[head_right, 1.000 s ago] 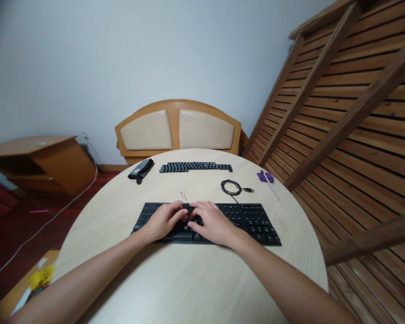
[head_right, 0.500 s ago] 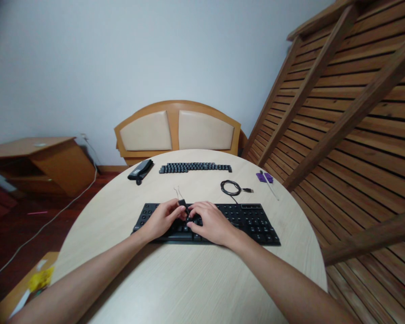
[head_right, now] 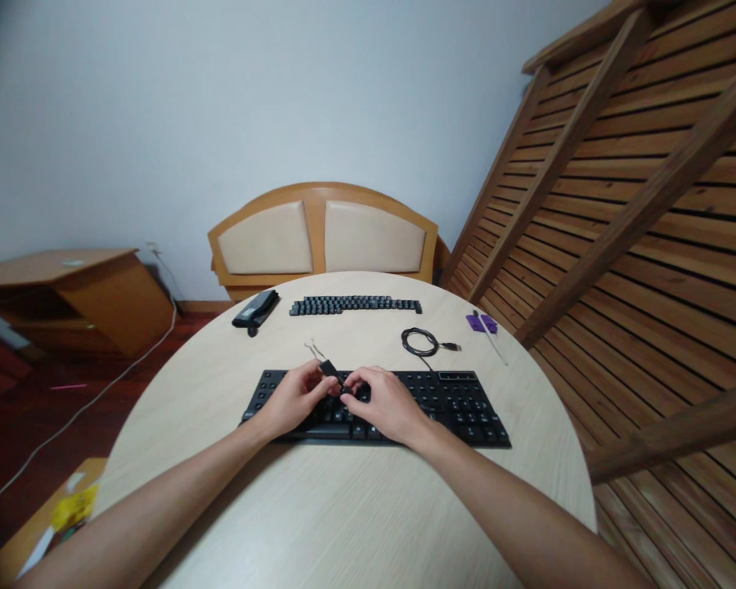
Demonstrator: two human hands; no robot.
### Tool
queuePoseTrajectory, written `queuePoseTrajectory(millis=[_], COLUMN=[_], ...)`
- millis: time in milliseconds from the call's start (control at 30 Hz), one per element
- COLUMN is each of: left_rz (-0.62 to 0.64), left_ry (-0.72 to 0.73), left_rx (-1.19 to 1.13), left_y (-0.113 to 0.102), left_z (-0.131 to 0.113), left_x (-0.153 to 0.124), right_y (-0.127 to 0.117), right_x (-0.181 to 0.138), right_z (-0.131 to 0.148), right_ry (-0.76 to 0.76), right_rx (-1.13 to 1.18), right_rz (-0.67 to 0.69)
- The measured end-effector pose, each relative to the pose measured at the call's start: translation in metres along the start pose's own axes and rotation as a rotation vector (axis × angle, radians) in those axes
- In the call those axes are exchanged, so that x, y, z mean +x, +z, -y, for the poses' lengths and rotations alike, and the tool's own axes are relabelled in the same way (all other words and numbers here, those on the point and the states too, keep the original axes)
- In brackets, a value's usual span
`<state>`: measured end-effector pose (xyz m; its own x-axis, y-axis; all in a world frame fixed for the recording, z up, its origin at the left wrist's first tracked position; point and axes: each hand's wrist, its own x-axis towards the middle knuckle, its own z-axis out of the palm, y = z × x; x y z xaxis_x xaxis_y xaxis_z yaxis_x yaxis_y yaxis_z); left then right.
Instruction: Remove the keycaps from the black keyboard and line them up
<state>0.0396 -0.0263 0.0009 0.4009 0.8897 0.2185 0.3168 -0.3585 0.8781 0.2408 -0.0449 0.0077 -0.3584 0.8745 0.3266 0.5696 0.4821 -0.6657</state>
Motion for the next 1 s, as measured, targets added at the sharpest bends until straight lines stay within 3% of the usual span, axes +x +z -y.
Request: queuePoseTrajectory(millis=[333, 1000], left_rz=[0.011, 0.011], left_ry=[-0.012, -0.029], left_rx=[-0.034, -0.083], left_y=[-0.0007, 0.0014], left_z=[-0.0018, -0.0014], left_x=[-0.0005, 0.0004], right_y=[0.0011, -0.0050], right_x=[-0.0006, -0.0007], right_z=[-0.0030, 0.0024], right_ry=[-0.042, -0.157], right_rx=[0.092, 0.036], right_rz=[0.015, 0.054])
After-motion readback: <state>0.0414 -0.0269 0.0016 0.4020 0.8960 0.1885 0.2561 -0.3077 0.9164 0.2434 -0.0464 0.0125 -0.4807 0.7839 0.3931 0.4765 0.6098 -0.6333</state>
